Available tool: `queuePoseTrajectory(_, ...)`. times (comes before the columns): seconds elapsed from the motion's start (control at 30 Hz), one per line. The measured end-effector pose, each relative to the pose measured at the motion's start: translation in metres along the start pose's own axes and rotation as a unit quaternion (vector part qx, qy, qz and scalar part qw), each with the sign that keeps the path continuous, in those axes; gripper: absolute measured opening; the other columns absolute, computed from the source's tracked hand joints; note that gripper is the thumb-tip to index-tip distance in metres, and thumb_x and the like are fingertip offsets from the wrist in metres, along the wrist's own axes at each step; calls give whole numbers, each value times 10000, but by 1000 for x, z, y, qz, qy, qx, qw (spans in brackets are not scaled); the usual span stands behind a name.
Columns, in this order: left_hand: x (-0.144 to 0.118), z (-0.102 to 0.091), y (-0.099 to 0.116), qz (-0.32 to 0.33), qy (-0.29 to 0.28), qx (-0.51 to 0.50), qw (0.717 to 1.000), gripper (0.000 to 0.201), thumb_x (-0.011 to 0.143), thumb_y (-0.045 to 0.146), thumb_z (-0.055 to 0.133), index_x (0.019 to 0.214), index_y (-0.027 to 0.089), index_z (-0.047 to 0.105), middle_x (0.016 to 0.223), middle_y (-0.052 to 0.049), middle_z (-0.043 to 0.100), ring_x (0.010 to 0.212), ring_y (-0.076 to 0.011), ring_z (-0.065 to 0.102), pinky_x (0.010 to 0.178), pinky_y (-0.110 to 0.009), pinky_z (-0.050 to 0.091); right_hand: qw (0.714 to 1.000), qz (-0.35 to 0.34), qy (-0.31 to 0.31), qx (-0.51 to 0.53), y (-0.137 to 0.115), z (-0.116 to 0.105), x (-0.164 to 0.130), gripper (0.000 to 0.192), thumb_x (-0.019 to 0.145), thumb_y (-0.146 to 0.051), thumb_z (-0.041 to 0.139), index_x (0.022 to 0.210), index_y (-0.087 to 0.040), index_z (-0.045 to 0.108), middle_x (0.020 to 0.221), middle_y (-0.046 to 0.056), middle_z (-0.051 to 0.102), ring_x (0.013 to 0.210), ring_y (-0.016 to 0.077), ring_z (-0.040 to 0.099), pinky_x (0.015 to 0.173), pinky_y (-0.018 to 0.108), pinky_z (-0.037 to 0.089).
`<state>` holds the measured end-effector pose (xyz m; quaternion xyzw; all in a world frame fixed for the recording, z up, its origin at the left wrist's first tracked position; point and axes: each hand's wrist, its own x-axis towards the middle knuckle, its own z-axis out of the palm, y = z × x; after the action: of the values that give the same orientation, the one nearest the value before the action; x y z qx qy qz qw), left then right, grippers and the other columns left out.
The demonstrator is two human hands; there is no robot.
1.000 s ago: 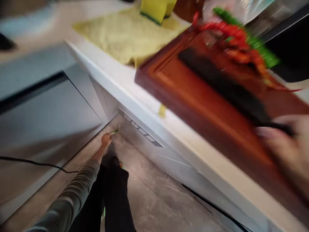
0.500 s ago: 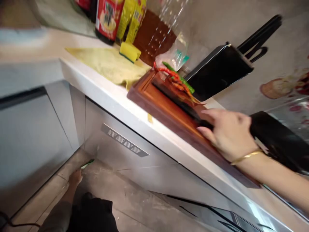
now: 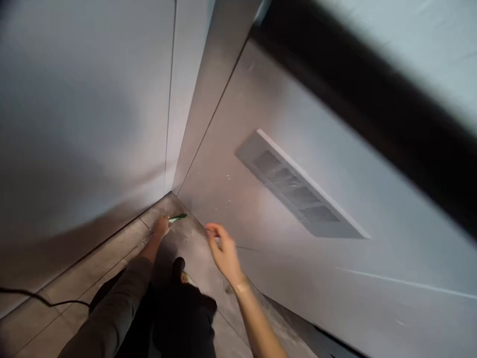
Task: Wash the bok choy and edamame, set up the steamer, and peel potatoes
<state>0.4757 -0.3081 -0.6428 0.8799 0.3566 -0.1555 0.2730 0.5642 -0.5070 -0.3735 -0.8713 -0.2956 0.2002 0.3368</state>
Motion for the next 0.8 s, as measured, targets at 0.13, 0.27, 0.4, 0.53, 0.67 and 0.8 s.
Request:
queuePoseTrajectory(0.13,12,45,-13,20,51,11,998,262,852,186,560,1096,134,638,1151,-174,630,1131,-291,555,955,-400,406,977,46,-184,-93,84,171,80,545,796,23,446,1296,-175,539,1376,122,538,1172,207,589,986,327,474)
queuePoseTrajectory(0.27,8,47,-8,69,46,-4,997,203,914,239,492,1007,182,663,1071,-119,650,1075,-254,572,922,-379,421,948,116,-235,-179,125,231,119,463,853,-37,435,1272,-192,559,1408,135,507,1158,236,604,932,327,477)
queuePoseTrajectory(0.4,-31,-14,17,59,53,-132,988,173,903,241,501,979,191,648,1043,-100,673,1037,-228,598,944,-366,433,964,130,-180,-147,90,183,91,231,913,-209,449,998,-210,664,1055,75,707,979,238,667,852,321,497)
queuePoseTrajectory(0.53,-144,-137,62,23,45,-323,945,192,900,251,460,1008,206,612,1014,-83,693,965,-197,644,896,-334,481,988,63,-138,-29,-27,82,12,218,885,-273,443,951,-232,647,876,31,721,801,206,685,748,303,539)
queuePoseTrajectory(0.67,-285,-291,116,68,22,-318,945,290,869,195,427,1095,243,602,1049,-97,684,971,-209,651,855,-328,496,986,28,-96,135,-169,-29,-61,286,881,-363,428,1028,-237,639,898,60,731,729,219,699,630,322,568)
queuePoseTrajectory(0.8,-384,-424,154,79,34,-226,970,353,836,150,448,1133,242,614,1060,-127,670,959,-232,655,828,-326,497,977,-39,-145,151,-282,-120,-100,306,878,-324,433,1062,-232,660,898,61,739,716,211,704,662,313,580)
